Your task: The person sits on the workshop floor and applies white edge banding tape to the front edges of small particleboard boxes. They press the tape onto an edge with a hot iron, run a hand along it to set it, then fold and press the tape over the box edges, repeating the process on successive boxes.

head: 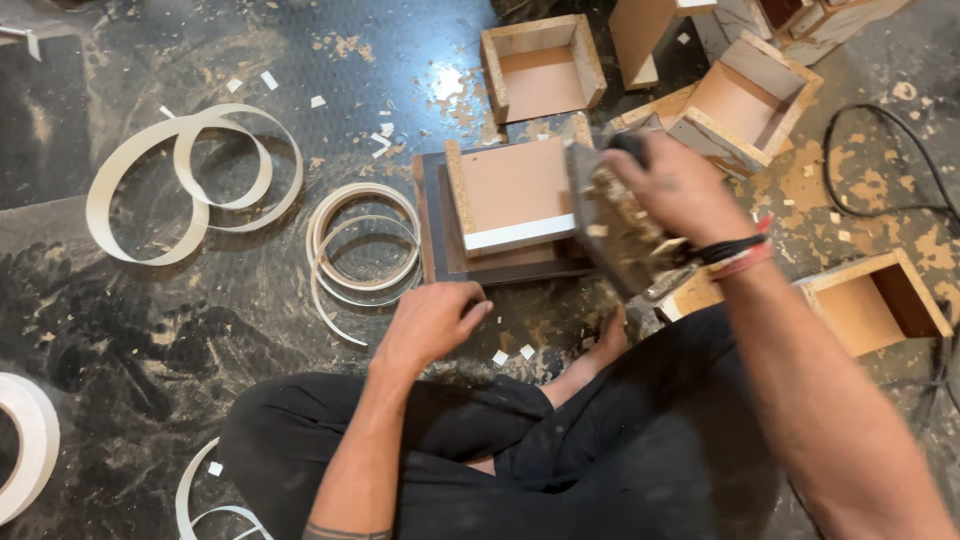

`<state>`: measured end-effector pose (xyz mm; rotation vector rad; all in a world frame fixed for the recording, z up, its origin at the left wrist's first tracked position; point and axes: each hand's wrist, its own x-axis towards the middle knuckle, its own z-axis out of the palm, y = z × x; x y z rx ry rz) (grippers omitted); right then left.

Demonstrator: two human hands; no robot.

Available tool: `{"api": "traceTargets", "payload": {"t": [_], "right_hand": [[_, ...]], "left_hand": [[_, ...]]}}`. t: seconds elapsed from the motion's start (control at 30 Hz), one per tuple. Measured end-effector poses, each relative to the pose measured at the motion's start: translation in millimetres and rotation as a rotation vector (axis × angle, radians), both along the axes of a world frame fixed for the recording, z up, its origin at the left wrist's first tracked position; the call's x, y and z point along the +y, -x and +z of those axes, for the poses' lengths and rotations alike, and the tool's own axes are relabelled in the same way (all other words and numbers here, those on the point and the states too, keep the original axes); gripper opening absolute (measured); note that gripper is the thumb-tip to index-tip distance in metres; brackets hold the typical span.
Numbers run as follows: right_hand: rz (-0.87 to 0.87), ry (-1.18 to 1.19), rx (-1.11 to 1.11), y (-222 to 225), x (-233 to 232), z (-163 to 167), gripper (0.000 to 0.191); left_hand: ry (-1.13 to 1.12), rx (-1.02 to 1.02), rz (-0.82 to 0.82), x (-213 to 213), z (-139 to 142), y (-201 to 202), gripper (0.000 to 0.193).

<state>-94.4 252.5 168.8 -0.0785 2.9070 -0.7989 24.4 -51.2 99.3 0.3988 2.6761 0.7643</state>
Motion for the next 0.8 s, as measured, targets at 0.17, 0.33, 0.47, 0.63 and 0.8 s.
{"api": "traceTargets", "payload": {"t": [0.17, 0.33, 0.47, 0.63, 0.8], "right_hand": [[-0.173, 0.211, -0.2, -8.3, 82.2, -20.8, 0.05], [0.017, 0.035, -0.159, -23.2, 132.0, -60.9, 0.048], [-0.125, 0.086, -0.451, -42.5, 148.6, -92.4, 0.048], [-0.088, 0.019, -0.591, -46.5, 161.8, -110.5, 0.048], [-0.066, -0.172, -0.609, -37.8, 166.1, -110.4, 0.055]], "left_hand": [[-0.261, 0.285, 0.049, 9.6, 21.5, -1.2, 0.02], [-0.127, 0.62, -0.049, 27.3, 17.7, 20.1, 0.027], [-0.068, 0.839, -0.069, 69.0, 5.3, 48.5, 0.047], [0.025, 0.691, -0.134, 112.0, -5.4, 72.8, 0.038], [-0.015, 0.855, -0.085, 124.2, -7.9, 77.7, 0.017]]}}
